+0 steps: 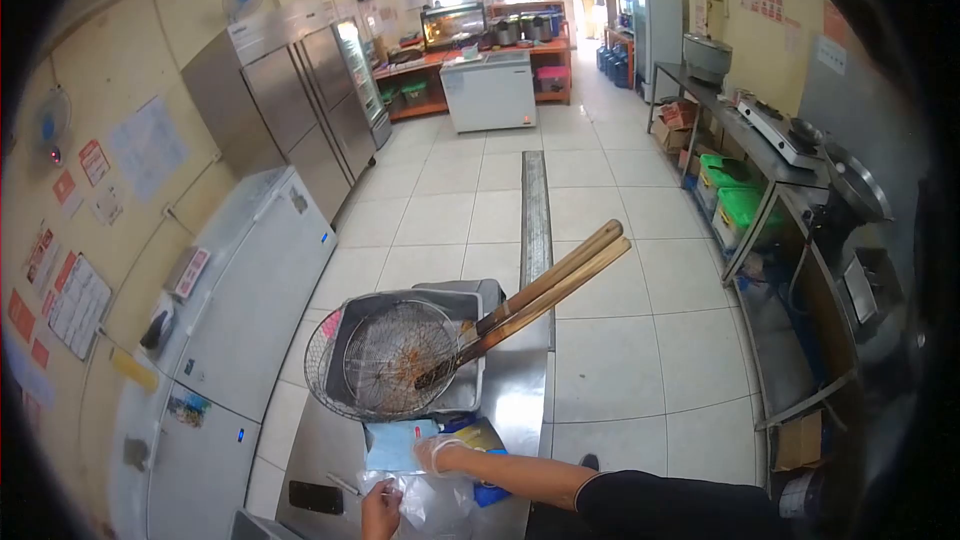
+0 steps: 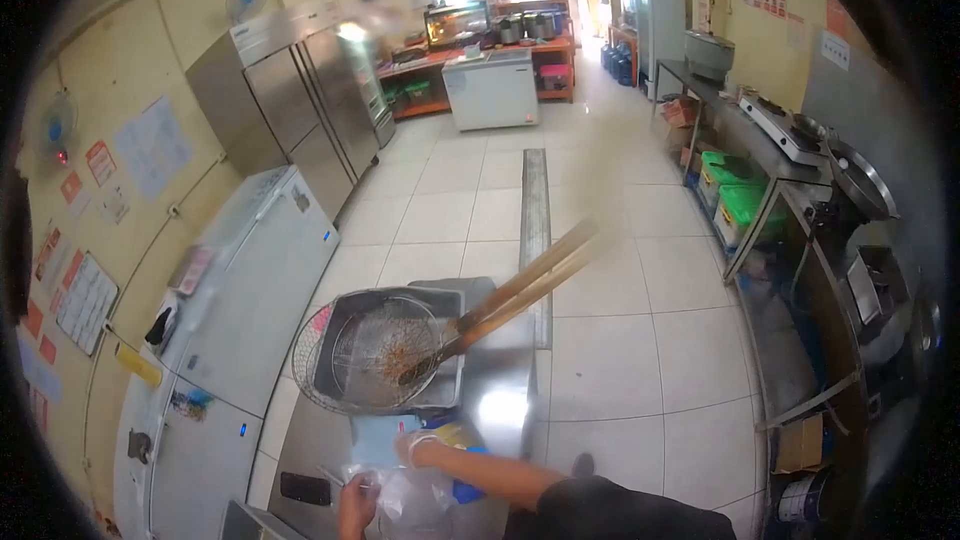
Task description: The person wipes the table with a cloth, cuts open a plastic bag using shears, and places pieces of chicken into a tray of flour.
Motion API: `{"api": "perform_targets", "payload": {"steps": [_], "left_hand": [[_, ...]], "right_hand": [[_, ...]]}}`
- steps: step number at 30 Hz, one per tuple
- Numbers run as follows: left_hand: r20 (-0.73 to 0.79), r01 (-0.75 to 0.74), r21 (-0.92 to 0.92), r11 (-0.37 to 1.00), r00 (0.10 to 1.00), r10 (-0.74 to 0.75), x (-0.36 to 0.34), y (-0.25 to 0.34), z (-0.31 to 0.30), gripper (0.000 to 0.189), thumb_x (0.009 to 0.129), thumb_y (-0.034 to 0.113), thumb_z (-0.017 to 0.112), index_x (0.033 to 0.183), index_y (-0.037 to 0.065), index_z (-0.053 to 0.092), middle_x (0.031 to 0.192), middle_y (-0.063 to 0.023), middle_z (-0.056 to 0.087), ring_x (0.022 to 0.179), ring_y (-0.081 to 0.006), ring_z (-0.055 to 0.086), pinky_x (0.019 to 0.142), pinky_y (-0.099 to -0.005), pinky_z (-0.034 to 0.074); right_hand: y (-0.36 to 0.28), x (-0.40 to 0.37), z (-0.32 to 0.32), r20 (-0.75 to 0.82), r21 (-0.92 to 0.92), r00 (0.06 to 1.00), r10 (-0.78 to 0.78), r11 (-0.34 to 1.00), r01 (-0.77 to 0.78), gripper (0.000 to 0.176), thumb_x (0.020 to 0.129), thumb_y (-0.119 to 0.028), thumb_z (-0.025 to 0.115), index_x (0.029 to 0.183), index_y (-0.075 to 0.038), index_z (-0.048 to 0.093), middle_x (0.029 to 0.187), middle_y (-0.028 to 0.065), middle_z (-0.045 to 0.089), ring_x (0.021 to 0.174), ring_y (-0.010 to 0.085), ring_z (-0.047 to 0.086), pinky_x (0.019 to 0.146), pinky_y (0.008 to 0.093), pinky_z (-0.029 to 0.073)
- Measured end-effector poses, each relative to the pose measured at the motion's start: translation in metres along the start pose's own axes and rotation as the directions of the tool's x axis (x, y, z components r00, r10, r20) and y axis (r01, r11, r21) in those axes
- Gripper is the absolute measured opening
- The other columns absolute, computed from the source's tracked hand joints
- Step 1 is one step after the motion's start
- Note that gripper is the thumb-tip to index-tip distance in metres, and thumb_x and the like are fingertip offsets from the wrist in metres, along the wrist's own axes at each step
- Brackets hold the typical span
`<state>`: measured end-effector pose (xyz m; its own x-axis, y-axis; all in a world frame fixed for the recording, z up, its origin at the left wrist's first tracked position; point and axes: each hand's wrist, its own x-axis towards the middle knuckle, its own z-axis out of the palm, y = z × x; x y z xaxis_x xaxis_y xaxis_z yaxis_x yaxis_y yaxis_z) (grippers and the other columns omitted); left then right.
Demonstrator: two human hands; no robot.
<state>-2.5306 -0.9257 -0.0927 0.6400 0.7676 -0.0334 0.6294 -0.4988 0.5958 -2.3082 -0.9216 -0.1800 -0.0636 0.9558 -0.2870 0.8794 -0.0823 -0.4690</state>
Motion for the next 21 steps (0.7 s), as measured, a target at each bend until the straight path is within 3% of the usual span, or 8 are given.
{"api": "perform_targets", "payload": {"steps": [3,6,9,11,14,16,19,21], "left_hand": [[-0.085,0.081,-0.193,0.978,0.991,-0.099,-0.026,0.039,-0.034,0.034,0.094,0.025,0.059,0.113,-0.003,0.06,0.096,-0.0167,0.067,0.081,-0.0255,0.065,0.073,-0.0374,0.051],[-0.043,0.171,-0.264,0.949,0.981,-0.189,-0.047,0.063,-0.046,0.034,0.093,0.025,0.062,0.113,-0.003,0.062,0.098,-0.0179,0.067,0.084,-0.0256,0.065,0.076,-0.0373,0.05],[-0.064,0.248,-0.294,0.923,0.958,-0.278,-0.059,0.085,-0.028,0.033,0.093,0.024,0.062,0.109,-0.004,0.064,0.097,-0.0168,0.068,0.091,-0.0238,0.064,0.081,-0.0362,0.049],[-0.082,0.243,-0.456,0.856,0.946,-0.313,-0.062,0.075,0.003,0.038,0.093,0.024,0.061,0.117,-0.005,0.059,0.096,-0.0167,0.068,0.092,-0.024,0.064,0.082,-0.0346,0.048],[-0.249,0.025,-0.589,0.808,0.946,-0.21,-0.054,0.106,0.027,0.029,0.098,0.022,0.055,0.082,-0.002,0.057,0.068,0.0034,0.045,0.065,-0.0058,0.036,0.054,-0.0266,0.031],[-0.184,0.028,-0.74,0.672,0.953,-0.242,-0.04,0.155,0.015,0.017,0.092,0.014,0.065,0.086,-0.001,0.064,0.072,0.0008,0.06,0.068,-0.0054,0.053,0.062,-0.0222,0.042],[-0.121,0.007,-0.814,0.581,0.976,-0.181,-0.027,0.183,0.028,0.013,0.088,0.012,0.071,0.089,0.0,0.067,0.077,-0.0012,0.066,0.069,-0.006,0.058,0.065,-0.0207,0.046],[-0.14,-0.032,-0.82,0.572,0.98,-0.145,-0.027,0.206,0.044,0.016,0.086,0.013,0.074,0.081,0.001,0.064,0.07,0.0017,0.061,0.062,-0.0043,0.053,0.058,-0.0203,0.042]], "right_hand": [[-0.007,-0.004,-0.016,0.169,-0.046,0.974,-0.148,0.986,0.158,0.029,0.088,-0.022,0.055,0.106,0.001,0.061,0.108,0.0213,0.067,0.099,0.0367,0.066,0.085,0.0435,0.052],[-0.011,-0.042,-0.037,-0.082,0.285,0.997,-0.011,0.958,0.034,0.034,0.092,-0.029,0.054,0.109,-0.001,0.063,0.116,0.0198,0.064,0.109,0.0373,0.061,0.092,0.0405,0.048],[0.003,-0.088,-0.053,-0.304,0.436,0.948,-0.091,0.872,0.224,0.043,0.096,-0.038,0.052,0.116,-0.001,0.062,0.117,0.018,0.064,0.112,0.0315,0.059,0.096,0.0365,0.045],[-0.001,-0.145,-0.089,-0.162,0.76,0.986,0.041,0.643,0.099,0.046,0.096,-0.042,0.054,0.118,-0.002,0.062,0.115,0.0129,0.064,0.112,0.0211,0.058,0.097,0.0313,0.044],[0.016,-0.191,-0.11,-0.091,0.889,0.993,-0.074,0.443,0.115,0.058,0.096,-0.048,0.05,0.13,-0.001,0.052,0.121,0.014,0.059,0.109,0.0231,0.057,0.097,0.0318,0.044],[0.009,-0.218,-0.125,-0.081,0.97,0.99,-0.119,0.218,0.105,0.062,0.093,-0.042,0.06,0.134,0.003,0.046,0.127,0.0172,0.055,0.117,0.0241,0.052,0.102,0.0318,0.041],[0.021,-0.243,-0.117,-0.235,0.75,0.943,-0.235,0.574,0.329,0.064,0.09,-0.04,0.065,0.135,0.002,0.046,0.13,0.0179,0.054,0.119,0.0262,0.052,0.103,0.0329,0.039],[0.025,-0.268,-0.114,-0.221,0.74,0.964,-0.145,0.619,0.263,0.067,0.086,-0.039,0.069,0.134,0.002,0.047,0.132,0.0189,0.054,0.12,0.0282,0.052,0.104,0.034,0.039]]}}
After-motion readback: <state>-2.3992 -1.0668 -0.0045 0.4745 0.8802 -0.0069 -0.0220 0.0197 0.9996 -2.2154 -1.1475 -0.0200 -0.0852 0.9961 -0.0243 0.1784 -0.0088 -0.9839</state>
